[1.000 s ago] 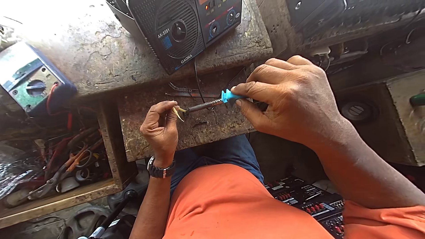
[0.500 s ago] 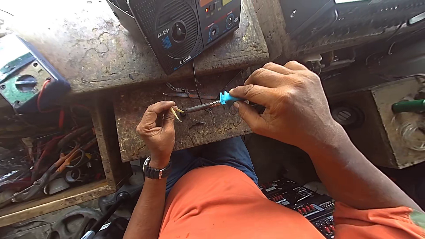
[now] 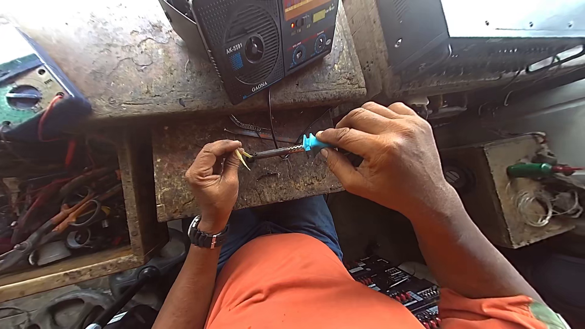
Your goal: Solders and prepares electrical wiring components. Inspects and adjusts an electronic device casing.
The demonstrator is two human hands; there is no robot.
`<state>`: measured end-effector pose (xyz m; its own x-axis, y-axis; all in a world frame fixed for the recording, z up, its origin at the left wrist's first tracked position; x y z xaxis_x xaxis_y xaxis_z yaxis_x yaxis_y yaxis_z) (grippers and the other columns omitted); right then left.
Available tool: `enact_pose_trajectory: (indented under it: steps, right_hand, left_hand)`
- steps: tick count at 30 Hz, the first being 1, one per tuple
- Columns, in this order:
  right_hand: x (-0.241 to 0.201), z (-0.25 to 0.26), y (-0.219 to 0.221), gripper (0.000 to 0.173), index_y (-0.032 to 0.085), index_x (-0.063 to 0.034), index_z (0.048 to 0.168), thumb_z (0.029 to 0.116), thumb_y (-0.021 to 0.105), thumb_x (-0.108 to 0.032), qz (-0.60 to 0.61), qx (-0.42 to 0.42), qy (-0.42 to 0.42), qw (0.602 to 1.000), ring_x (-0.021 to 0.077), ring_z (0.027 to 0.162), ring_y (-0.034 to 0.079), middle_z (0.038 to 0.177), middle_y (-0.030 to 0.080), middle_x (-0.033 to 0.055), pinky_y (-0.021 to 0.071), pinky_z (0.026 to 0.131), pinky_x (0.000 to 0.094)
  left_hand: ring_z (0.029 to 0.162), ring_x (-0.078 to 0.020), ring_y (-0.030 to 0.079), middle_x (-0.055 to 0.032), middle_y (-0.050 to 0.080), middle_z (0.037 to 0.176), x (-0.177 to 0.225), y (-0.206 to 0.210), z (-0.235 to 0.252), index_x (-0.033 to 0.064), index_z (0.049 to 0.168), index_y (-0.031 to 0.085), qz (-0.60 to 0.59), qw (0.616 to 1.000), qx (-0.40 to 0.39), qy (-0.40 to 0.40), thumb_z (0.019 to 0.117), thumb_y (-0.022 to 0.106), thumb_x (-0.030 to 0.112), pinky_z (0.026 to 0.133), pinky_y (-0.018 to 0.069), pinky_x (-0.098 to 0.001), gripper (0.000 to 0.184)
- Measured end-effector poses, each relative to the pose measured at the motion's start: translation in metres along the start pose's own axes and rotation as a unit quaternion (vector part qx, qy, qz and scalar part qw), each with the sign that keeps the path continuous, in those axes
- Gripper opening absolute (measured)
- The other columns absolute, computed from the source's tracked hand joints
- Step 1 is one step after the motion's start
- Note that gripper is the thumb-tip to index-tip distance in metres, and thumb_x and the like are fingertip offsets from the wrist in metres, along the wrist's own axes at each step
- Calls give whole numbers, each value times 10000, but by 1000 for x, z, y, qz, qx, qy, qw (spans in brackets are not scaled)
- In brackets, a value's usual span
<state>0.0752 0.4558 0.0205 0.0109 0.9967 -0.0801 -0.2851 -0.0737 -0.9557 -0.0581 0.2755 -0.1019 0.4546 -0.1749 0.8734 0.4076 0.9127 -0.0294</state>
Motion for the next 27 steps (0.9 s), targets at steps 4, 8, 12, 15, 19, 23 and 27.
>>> enact_pose_trajectory:
  steps: [4, 8, 12, 15, 19, 23, 27]
  right_hand:
    - [-1, -1, -1, 287, 798, -134, 1113, 958, 587, -253, -3, 3, 0, 1000, 252, 879, 620, 954, 698, 72, 419, 715, 439]
    - [-1, -1, -1, 281, 796, -139, 1118, 964, 594, -260, -6, 4, 3, 1000, 243, 895, 628, 977, 710, 67, 427, 725, 433]
    - [-2, 0, -2, 271, 797, -142, 1113, 963, 604, -258, -10, 6, 1, 1000, 238, 894, 628, 966, 710, 63, 429, 731, 432]
    - [-4, 1, -3, 269, 798, -145, 1115, 961, 604, -250, -11, 6, 0, 1000, 236, 896, 632, 967, 715, 61, 432, 734, 429]
    - [-4, 1, -4, 268, 800, -141, 1109, 957, 607, -246, -14, 10, -2, 1000, 236, 881, 627, 956, 712, 64, 426, 725, 427]
    - [-3, 1, -6, 258, 805, -144, 1093, 949, 618, -249, -18, 13, -2, 1000, 229, 893, 639, 970, 721, 60, 436, 724, 421]
    - [0, -1, -6, 255, 809, -143, 1092, 945, 631, -253, -21, 15, 3, 1000, 219, 889, 637, 971, 724, 58, 439, 731, 419]
  left_hand:
    - [967, -171, 720, -87, 720, 1125, 0, 1, 0, -13, 1136, 705, 4, 1000, -8, -2, 938, 683, -50, 848, 628, -324, 202]
    - [979, -168, 718, -89, 717, 1132, 1, 1, 0, -17, 1134, 704, 4, 1000, -9, -6, 936, 682, -53, 860, 623, -321, 202]
    - [970, -168, 720, -90, 719, 1124, 1, 2, 0, -21, 1125, 706, -1, 1000, -7, -3, 932, 686, -56, 864, 623, -320, 197]
    - [976, -171, 719, -90, 721, 1117, 0, 1, 1, -20, 1117, 711, -1, 1000, -4, -5, 931, 687, -55, 866, 622, -322, 190]
    - [977, -166, 718, -89, 720, 1115, 0, 1, 1, -19, 1112, 707, -3, 1000, 0, -9, 934, 685, -50, 869, 620, -319, 182]
    - [993, -166, 719, -94, 721, 1117, 0, 1, 1, -26, 1105, 710, 1, 1000, 7, -10, 928, 694, -48, 879, 622, -321, 180]
    - [964, -138, 716, -82, 719, 1112, 2, 0, 0, -18, 1110, 713, 10, 1000, 12, -18, 929, 694, -43, 859, 620, -298, 183]
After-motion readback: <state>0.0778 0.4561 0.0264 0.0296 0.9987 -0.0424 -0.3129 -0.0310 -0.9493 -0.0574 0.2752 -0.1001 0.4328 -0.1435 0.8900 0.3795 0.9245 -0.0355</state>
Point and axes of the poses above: each hand's wrist, its own z-axis towards the middle knuckle, its own y-axis out of the palm, x = y × z, the point moved 9 cm from there along z, towards the middle knuckle
